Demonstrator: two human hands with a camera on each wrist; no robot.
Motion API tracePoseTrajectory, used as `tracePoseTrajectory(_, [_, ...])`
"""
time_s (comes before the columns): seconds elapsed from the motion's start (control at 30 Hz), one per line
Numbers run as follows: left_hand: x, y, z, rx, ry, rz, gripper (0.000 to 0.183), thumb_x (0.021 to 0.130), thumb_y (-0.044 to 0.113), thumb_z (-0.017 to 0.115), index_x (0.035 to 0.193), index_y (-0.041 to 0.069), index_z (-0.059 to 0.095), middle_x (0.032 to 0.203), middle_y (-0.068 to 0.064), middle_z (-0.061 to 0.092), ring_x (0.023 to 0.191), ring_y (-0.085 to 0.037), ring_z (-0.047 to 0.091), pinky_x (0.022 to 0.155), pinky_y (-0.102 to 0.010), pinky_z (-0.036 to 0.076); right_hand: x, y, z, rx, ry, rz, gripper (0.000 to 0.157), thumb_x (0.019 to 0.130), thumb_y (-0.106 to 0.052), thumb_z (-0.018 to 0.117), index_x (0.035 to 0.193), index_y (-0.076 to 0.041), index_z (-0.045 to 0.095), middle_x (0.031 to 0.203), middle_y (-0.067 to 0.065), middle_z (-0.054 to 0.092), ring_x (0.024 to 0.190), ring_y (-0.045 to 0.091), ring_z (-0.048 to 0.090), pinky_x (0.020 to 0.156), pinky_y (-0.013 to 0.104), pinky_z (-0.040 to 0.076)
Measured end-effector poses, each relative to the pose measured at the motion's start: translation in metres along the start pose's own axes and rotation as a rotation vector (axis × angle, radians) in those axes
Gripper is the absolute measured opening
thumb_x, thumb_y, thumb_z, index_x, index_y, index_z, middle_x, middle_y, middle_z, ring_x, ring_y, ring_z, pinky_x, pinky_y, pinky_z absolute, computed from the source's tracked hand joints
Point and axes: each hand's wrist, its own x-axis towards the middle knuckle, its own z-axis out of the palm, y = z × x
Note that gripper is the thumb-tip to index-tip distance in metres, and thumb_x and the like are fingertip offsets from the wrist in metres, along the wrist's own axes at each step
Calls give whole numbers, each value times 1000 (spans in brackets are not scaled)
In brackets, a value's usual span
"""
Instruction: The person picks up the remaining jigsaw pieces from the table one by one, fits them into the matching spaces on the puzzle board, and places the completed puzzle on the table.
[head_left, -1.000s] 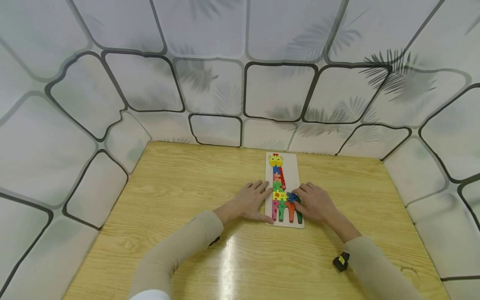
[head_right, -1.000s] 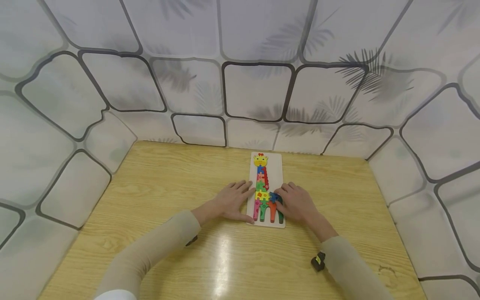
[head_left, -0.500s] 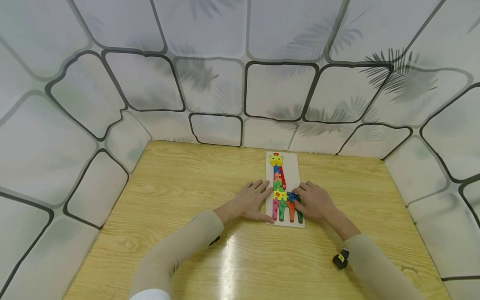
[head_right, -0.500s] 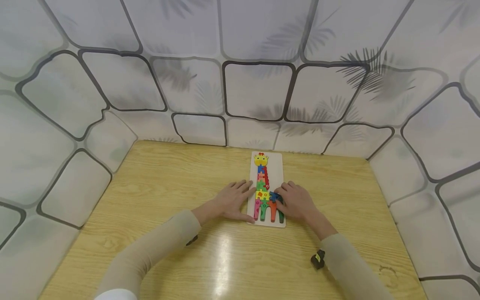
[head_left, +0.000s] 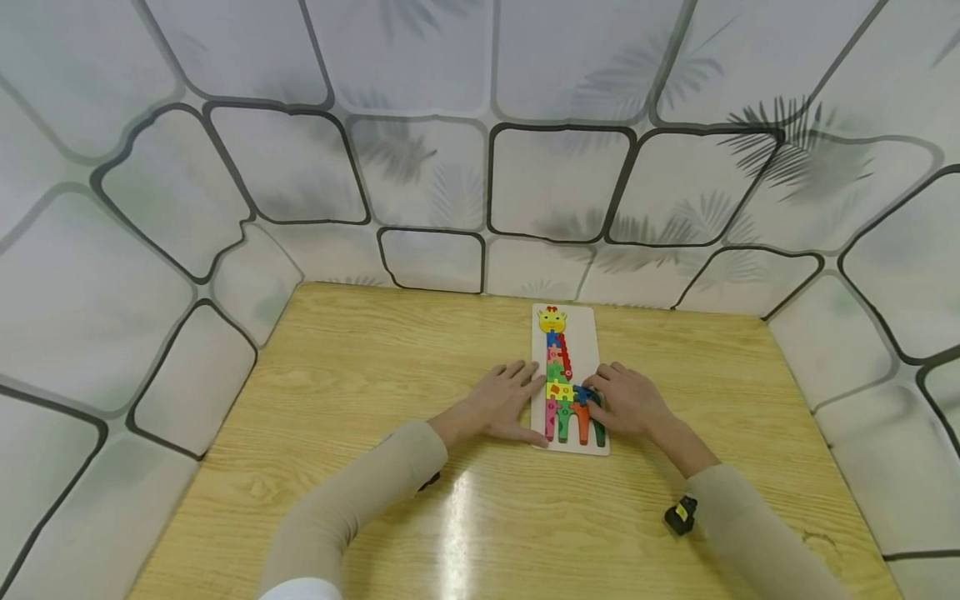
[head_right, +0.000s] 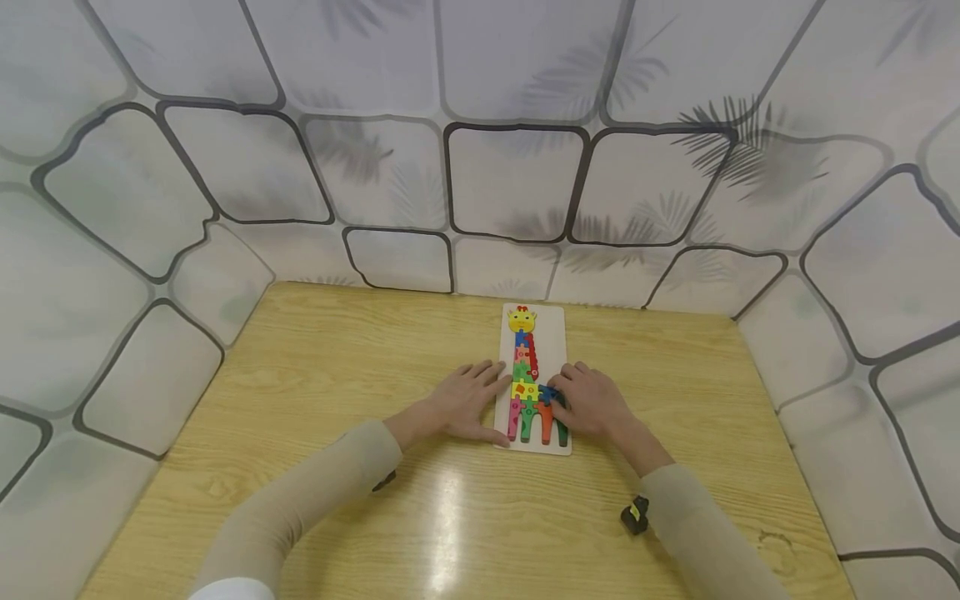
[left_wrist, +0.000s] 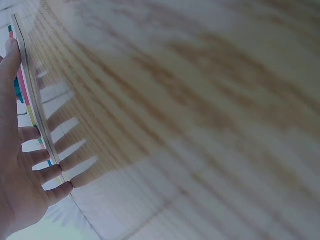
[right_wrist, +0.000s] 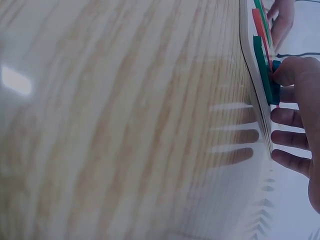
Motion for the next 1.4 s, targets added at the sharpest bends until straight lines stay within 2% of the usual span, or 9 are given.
tracePoseTrajectory(0.8, [1, -2, 2, 18, 1, 6, 117, 84, 95, 44, 170, 19, 22, 178, -8, 19, 164, -31, 28, 131, -51, 33, -3, -5, -1, -17, 45, -14, 26, 96, -32, 72, 112, -13, 77, 105, 5, 71, 93, 23, 62, 83, 43, 59])
tracePoseTrajectory(1.0, [-4, -2, -3, 19, 3, 14, 111, 89, 91, 43, 169, 17, 24, 178, -10, 22, 163, -31, 28, 130, -50, 35, -6, -6, -2, -19, 67, -19, 28, 95, -35, 73, 111, -13, 77, 107, 6, 72, 97, 25, 64, 86, 44, 60])
tracePoseTrajectory(1.4, [-18, -6, -3, -30, 17, 15, 105, 92, 86, 44, 168, 16, 26, 176, -10, 27, 164, -33, 27, 132, -53, 30, -20, -4, 1, -43, 129, -10, 37, 93, -42, 73, 115, -13, 77, 111, 7, 73, 101, 27, 66, 88, 45, 61])
